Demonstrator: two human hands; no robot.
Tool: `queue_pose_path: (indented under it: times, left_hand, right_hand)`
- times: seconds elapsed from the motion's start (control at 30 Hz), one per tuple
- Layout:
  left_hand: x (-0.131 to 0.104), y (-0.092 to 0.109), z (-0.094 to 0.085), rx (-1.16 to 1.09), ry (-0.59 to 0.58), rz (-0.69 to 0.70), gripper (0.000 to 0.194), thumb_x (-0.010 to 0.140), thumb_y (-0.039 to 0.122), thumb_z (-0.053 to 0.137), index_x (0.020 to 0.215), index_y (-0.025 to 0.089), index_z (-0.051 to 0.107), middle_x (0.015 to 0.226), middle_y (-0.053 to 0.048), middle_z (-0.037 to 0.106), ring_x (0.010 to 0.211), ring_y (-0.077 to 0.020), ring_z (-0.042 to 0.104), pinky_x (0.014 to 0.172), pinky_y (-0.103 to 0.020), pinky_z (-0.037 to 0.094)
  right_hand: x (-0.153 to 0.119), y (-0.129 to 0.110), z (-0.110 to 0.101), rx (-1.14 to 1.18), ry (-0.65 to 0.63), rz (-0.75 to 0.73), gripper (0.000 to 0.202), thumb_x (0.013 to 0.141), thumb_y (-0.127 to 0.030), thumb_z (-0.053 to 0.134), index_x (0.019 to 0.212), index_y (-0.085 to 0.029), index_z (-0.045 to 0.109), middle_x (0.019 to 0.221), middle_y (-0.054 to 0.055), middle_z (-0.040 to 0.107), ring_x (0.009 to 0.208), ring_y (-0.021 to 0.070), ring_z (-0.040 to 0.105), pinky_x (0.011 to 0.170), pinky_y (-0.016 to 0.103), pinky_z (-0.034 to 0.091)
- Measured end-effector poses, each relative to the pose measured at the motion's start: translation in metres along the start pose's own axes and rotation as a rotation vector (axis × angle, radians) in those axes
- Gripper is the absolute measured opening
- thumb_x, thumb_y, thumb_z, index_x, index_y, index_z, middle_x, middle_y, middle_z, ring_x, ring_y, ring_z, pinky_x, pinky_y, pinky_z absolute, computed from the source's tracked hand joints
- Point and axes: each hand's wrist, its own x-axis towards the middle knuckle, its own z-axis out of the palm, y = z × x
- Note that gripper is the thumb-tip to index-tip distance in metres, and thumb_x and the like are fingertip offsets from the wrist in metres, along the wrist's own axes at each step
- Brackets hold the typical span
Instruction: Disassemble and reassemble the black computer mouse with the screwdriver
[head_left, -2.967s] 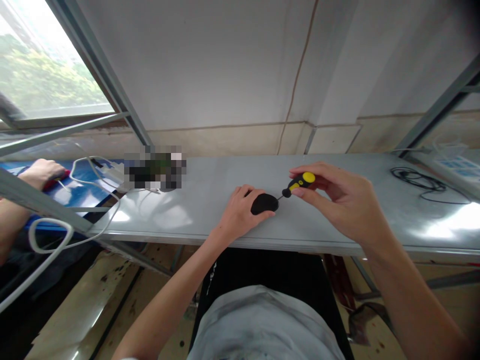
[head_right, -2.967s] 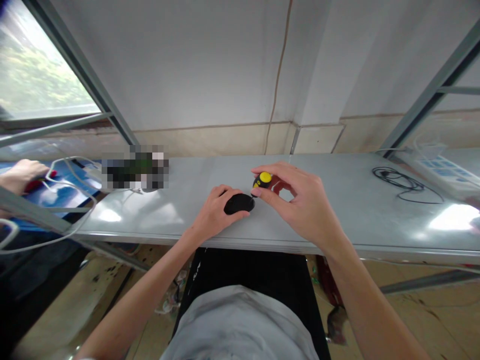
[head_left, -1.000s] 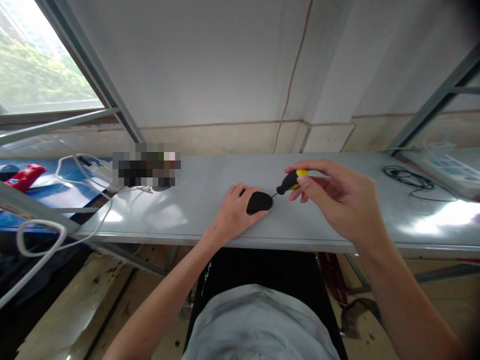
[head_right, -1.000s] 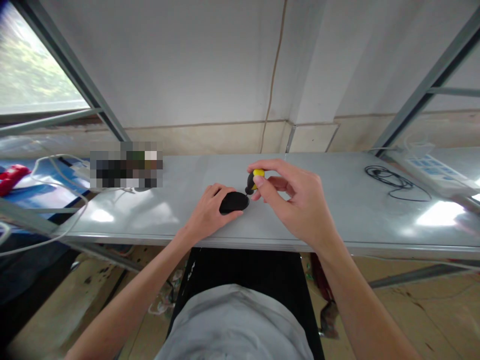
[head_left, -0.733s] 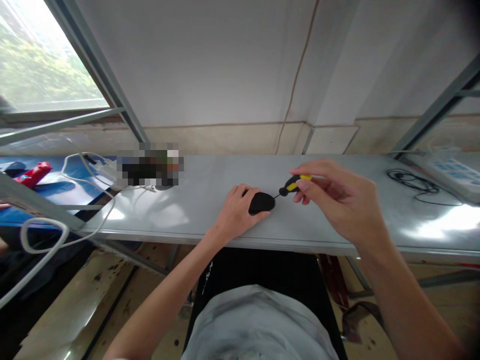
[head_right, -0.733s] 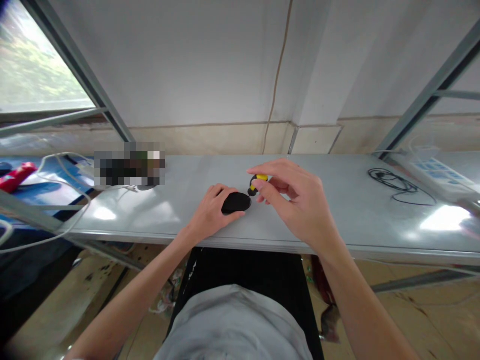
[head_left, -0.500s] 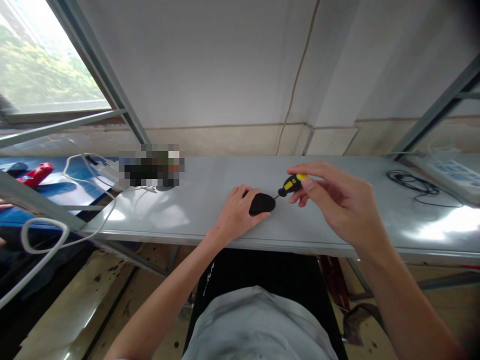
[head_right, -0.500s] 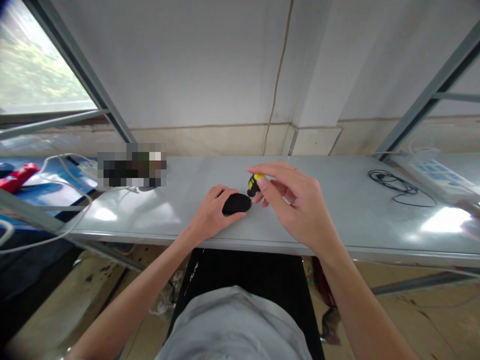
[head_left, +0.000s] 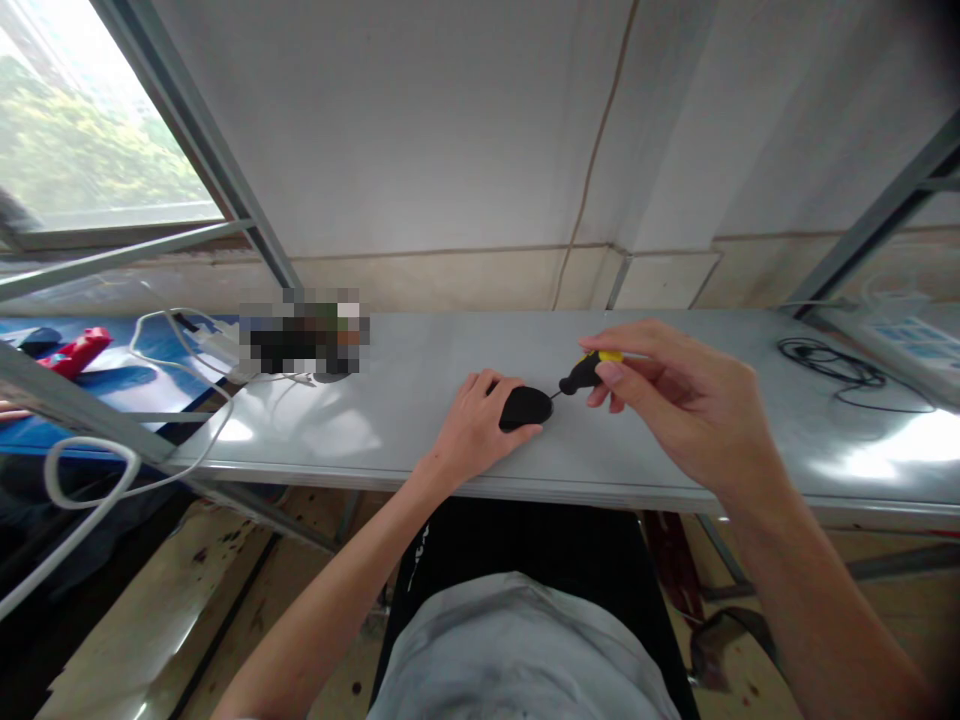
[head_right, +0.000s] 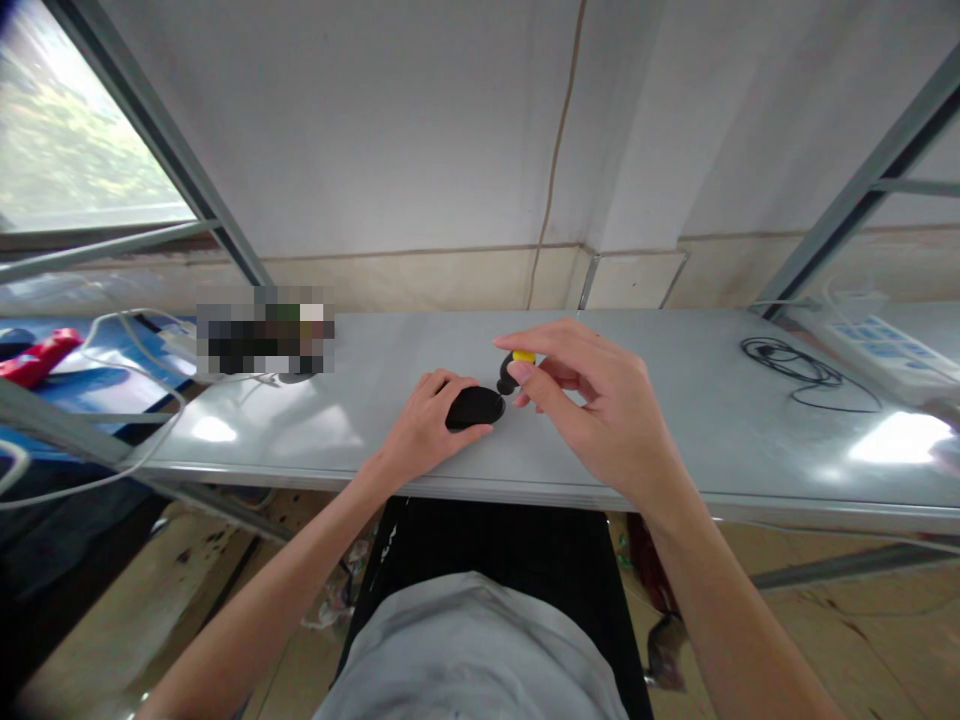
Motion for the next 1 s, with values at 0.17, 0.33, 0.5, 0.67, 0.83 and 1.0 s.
queue_pose_path:
  times: [0.17, 0.33, 0.5, 0.67, 0.83, 1.0]
  left_hand:
    - [-0.0004, -0.0003, 0.0003, -0.005, 0.002, -0.007, 0.051, 0.090, 0.041, 0.087, 0.132, 0.023, 0.063, 0.123, -0.010, 0.064, 0.115, -0.0305, 0.060, 0.107, -0.048, 0.051]
    - [0.0003, -0.0003, -0.0001, -0.014, -0.010, -0.005, 0.051, 0.090, 0.041, 0.087, 0.131, 0.023, 0.063, 0.122, -0.010, 0.065, 0.115, -0.0310, 0.060, 0.108, -0.049, 0.051]
    - [0.0004, 0.0005, -0.0012, -0.015, -0.009, -0.009, 0.050, 0.090, 0.041, 0.087, 0.131, 0.023, 0.064, 0.122, -0.010, 0.065, 0.115, -0.0306, 0.060, 0.108, -0.049, 0.051]
    - [0.0003, 0.0005, -0.0011, -0.012, -0.020, -0.009, 0.052, 0.090, 0.041, 0.087, 0.132, 0.021, 0.064, 0.123, -0.011, 0.065, 0.115, -0.0304, 0.060, 0.109, -0.048, 0.050]
    - [0.0001, -0.0009, 0.0003, -0.006, 0.005, 0.005, 0.050, 0.091, 0.043, 0.085, 0.131, 0.023, 0.064, 0.122, -0.010, 0.064, 0.114, -0.0304, 0.060, 0.108, -0.048, 0.051]
    - [-0.0005, -0.0019, 0.0014, 0.003, 0.005, 0.010, 0.052, 0.091, 0.045, 0.085, 0.132, 0.022, 0.064, 0.121, -0.010, 0.064, 0.113, -0.0307, 0.060, 0.107, -0.049, 0.051]
  right_hand:
    - [0.0006, 0.0001, -0.0003, -0.006, -0.012, -0.040, 0.022, 0.105, -0.026, 0.070, 0.122, -0.033, 0.081, 0.113, 0.001, 0.072, 0.077, 0.0095, 0.074, 0.061, 0.022, 0.061]
    - [-0.0007, -0.0017, 0.0002, -0.030, -0.023, 0.000, 0.024, 0.108, -0.026, 0.064, 0.127, -0.032, 0.078, 0.115, 0.003, 0.075, 0.075, 0.0099, 0.075, 0.063, 0.023, 0.062]
    - [-0.0003, -0.0046, 0.0005, -0.047, -0.001, 0.026, 0.022, 0.106, -0.027, 0.066, 0.124, -0.030, 0.079, 0.108, 0.002, 0.080, 0.073, 0.0111, 0.076, 0.064, 0.024, 0.063]
    - [-0.0011, -0.0038, 0.0009, -0.046, 0.010, 0.033, 0.021, 0.104, -0.028, 0.071, 0.122, -0.031, 0.080, 0.106, 0.000, 0.079, 0.071, 0.0100, 0.076, 0.065, 0.023, 0.062]
    - [-0.0022, -0.0038, 0.0013, -0.028, 0.006, 0.000, 0.021, 0.103, -0.027, 0.072, 0.121, -0.034, 0.080, 0.112, 0.000, 0.076, 0.074, 0.0105, 0.075, 0.066, 0.026, 0.063]
    - [-0.0016, -0.0041, -0.0001, 0.011, -0.048, -0.013, 0.022, 0.106, -0.025, 0.067, 0.120, -0.035, 0.080, 0.116, 0.002, 0.073, 0.075, 0.0113, 0.073, 0.063, 0.027, 0.063]
